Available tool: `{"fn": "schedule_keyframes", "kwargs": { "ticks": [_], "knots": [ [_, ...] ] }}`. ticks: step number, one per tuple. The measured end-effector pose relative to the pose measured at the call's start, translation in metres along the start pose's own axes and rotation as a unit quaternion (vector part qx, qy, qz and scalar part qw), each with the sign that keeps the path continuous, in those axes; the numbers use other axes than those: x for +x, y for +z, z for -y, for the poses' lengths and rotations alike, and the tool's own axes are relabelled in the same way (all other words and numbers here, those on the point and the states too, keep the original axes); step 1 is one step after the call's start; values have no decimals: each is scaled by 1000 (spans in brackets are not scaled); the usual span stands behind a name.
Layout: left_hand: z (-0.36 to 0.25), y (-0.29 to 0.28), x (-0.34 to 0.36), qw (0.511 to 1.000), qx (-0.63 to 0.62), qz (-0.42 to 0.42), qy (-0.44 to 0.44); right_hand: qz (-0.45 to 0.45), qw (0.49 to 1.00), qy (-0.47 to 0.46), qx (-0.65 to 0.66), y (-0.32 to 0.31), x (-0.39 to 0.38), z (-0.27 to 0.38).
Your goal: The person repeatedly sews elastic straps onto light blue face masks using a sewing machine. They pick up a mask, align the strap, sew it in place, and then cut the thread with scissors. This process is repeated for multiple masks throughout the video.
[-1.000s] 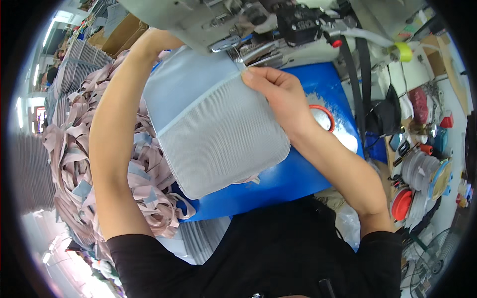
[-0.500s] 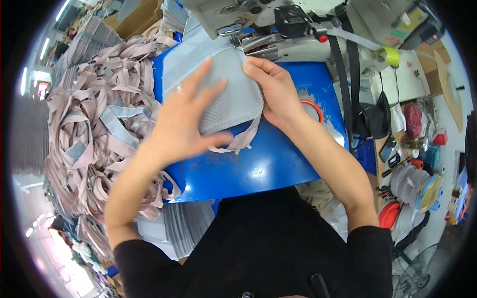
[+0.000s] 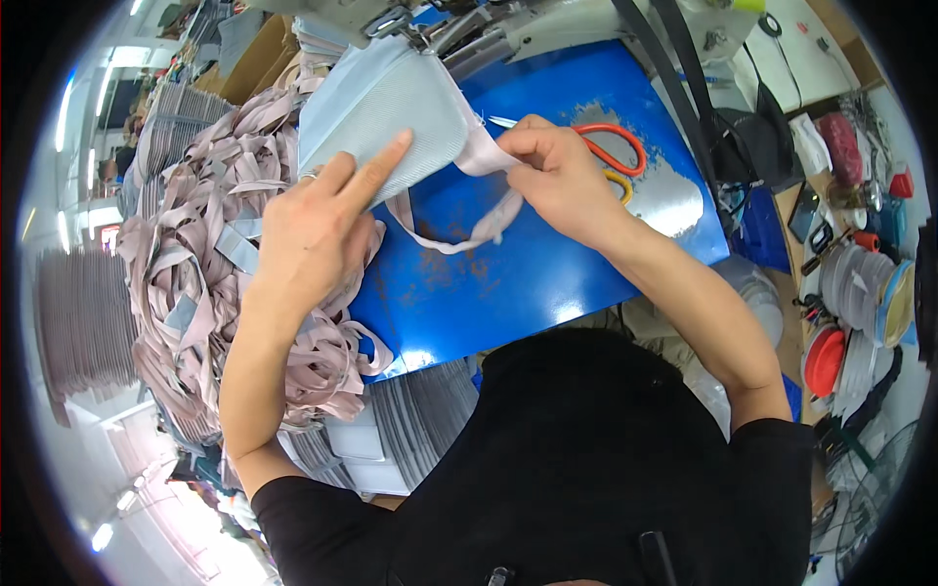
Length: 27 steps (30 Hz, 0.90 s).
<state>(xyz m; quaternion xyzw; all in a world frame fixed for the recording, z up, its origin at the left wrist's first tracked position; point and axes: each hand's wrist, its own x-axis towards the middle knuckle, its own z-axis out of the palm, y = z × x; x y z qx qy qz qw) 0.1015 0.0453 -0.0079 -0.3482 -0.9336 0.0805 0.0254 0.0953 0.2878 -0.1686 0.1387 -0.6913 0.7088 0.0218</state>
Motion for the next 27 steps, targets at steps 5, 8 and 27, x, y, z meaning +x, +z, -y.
{"fn": "schedule_keyframes", "kwargs": {
  "ticks": [5, 8, 27],
  "knots": [
    [12, -3, 1, 997, -78, -14, -3, 86, 977, 114, 157, -9, -9, -3],
    [15, -4, -1, 998, -61, -6, -3, 41, 936, 139, 322, 0, 2, 7],
    [-1, -20, 19, 993, 95, 27, 66, 39, 946, 158, 280, 8, 23, 27]
  ]
}}
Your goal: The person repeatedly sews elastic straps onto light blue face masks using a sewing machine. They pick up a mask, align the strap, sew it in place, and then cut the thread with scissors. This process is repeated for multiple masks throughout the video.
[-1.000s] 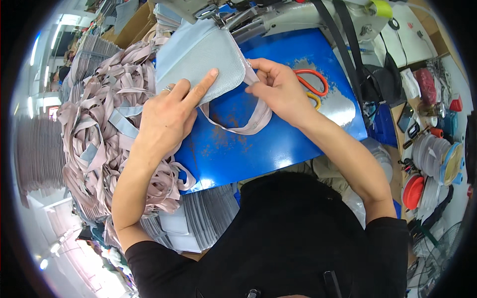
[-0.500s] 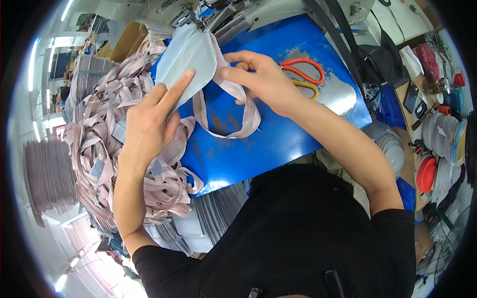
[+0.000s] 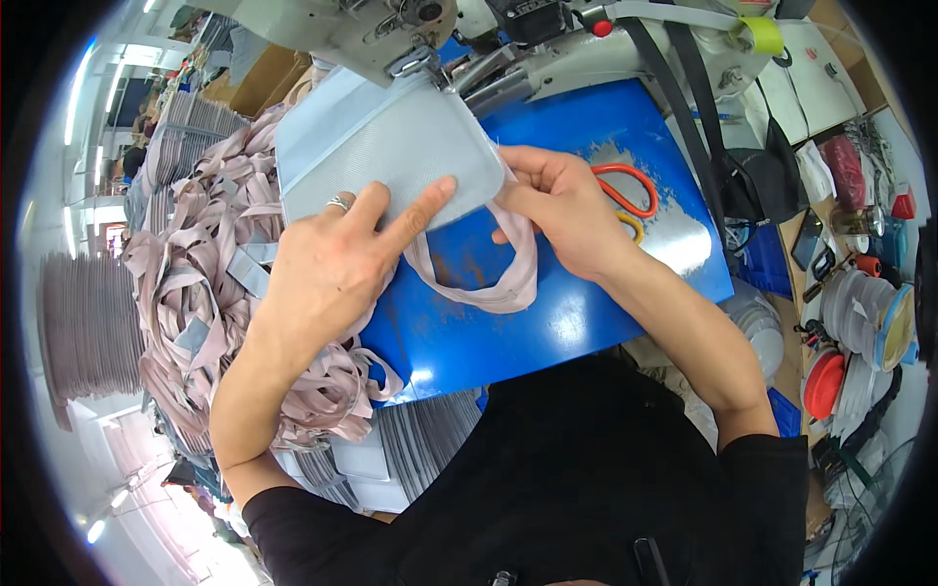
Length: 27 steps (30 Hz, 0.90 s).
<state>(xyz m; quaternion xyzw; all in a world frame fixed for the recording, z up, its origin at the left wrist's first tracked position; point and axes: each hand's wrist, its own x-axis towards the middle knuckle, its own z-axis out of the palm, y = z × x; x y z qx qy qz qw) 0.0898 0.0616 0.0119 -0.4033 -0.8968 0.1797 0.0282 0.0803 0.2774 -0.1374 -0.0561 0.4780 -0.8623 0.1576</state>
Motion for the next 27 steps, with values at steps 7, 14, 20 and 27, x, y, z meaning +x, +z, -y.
{"fn": "schedule_keyframes", "kwargs": {
  "ticks": [7, 14, 20, 27],
  "knots": [
    [43, 3, 25, 1000, 21, 1, 17, 16, 1000, 1, 19, -1, 48, 2],
    [65, 2, 43, 999, 23, -5, 43, -34, 977, -111, -177, -29, 59, -27],
    [69, 6, 40, 998, 33, -11, 47, -19, 980, -106, -169, -22, 57, -29],
    [71, 4, 42, 997, 51, -11, 62, -50, 997, -35, -50, 7, 58, -9]
  ]
}}
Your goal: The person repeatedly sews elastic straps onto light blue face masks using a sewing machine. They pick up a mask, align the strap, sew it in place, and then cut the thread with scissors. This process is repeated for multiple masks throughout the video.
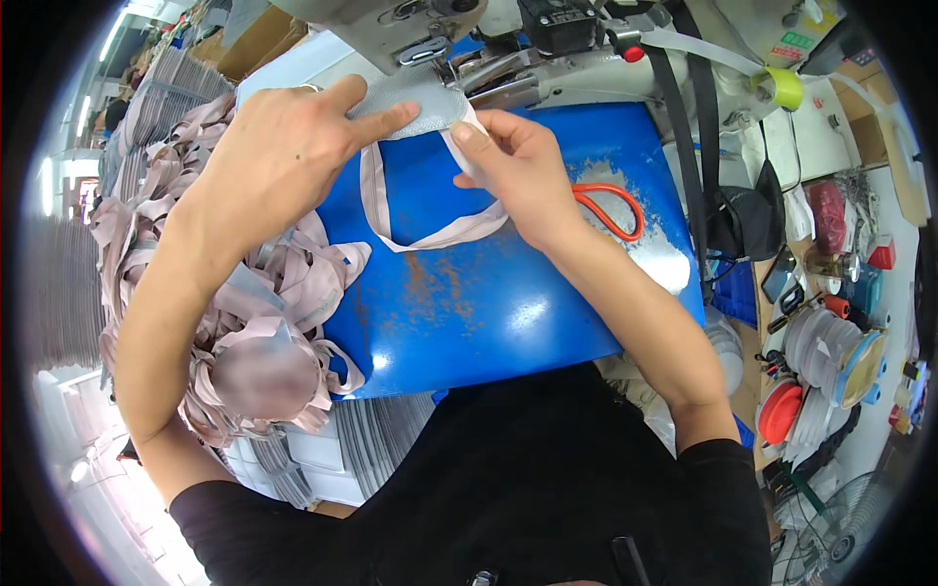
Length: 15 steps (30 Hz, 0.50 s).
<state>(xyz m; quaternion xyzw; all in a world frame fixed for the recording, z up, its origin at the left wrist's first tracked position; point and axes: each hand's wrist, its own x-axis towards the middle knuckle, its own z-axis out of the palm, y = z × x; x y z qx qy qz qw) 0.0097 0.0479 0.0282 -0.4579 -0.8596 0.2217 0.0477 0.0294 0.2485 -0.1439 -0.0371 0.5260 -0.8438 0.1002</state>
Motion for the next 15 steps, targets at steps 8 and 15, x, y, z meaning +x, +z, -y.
{"fn": "schedule_keyframes", "kwargs": {
  "ticks": [8, 15],
  "knots": [
    [-18, -8, 7, 999, 3, 12, -32, 37, 999, -5, 16, -7, 2, -5],
    [-53, -7, 16, 993, -47, 11, -112, 43, 998, 11, 42, -3, 5, -5]
  ]
}}
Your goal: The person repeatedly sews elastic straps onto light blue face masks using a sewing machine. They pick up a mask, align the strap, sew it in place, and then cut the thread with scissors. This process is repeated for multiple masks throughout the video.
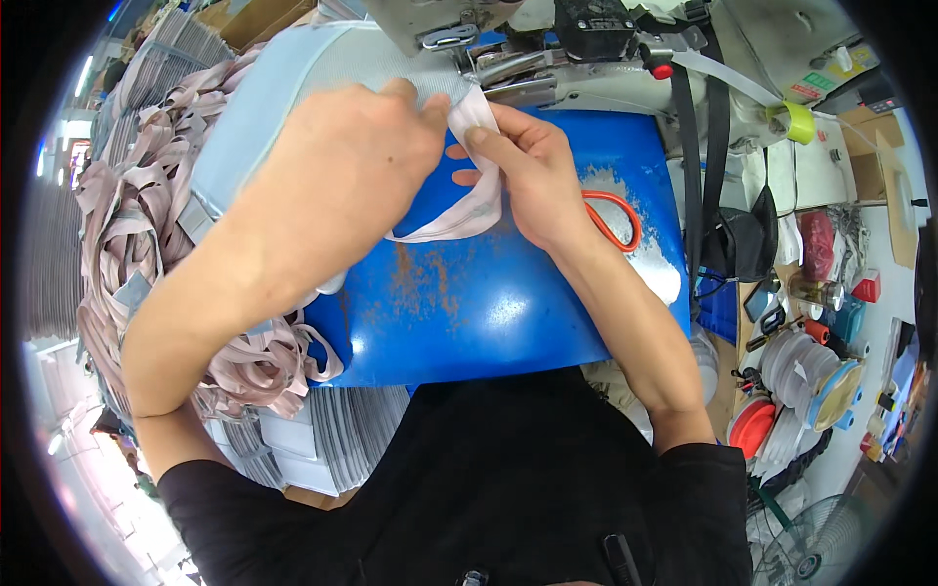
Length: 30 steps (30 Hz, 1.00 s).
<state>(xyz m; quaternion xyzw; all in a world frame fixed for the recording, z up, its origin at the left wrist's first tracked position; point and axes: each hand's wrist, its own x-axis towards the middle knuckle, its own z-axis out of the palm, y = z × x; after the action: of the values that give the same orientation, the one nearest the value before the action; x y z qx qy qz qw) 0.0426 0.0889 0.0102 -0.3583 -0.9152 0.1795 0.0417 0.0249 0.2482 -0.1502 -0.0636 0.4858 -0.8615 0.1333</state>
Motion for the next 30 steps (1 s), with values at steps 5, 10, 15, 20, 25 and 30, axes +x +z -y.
{"fn": "schedule_keyframes", "kwargs": {
  "ticks": [5, 10, 15, 20, 25, 30],
  "knots": [
    [-31, 10, 17, 995, -67, -14, -74, 3, 999, -24, 30, -1, -1, 0],
    [-53, 28, 35, 970, -180, -66, -152, -14, 999, -25, 24, -5, -7, -5],
    [-61, 53, 19, 915, -305, -151, -219, -48, 981, -108, -155, -16, -16, -21],
    [-80, 77, -31, 928, -276, -230, -96, -72, 984, -102, -129, -20, -36, -17],
    [-67, 95, -71, 963, -179, -157, -128, 2, 997, -25, -71, -23, -53, -26],
    [-43, 66, -82, 982, -105, -137, -74, 2, 994, -60, 93, -4, -71, -10]
  ]
}}
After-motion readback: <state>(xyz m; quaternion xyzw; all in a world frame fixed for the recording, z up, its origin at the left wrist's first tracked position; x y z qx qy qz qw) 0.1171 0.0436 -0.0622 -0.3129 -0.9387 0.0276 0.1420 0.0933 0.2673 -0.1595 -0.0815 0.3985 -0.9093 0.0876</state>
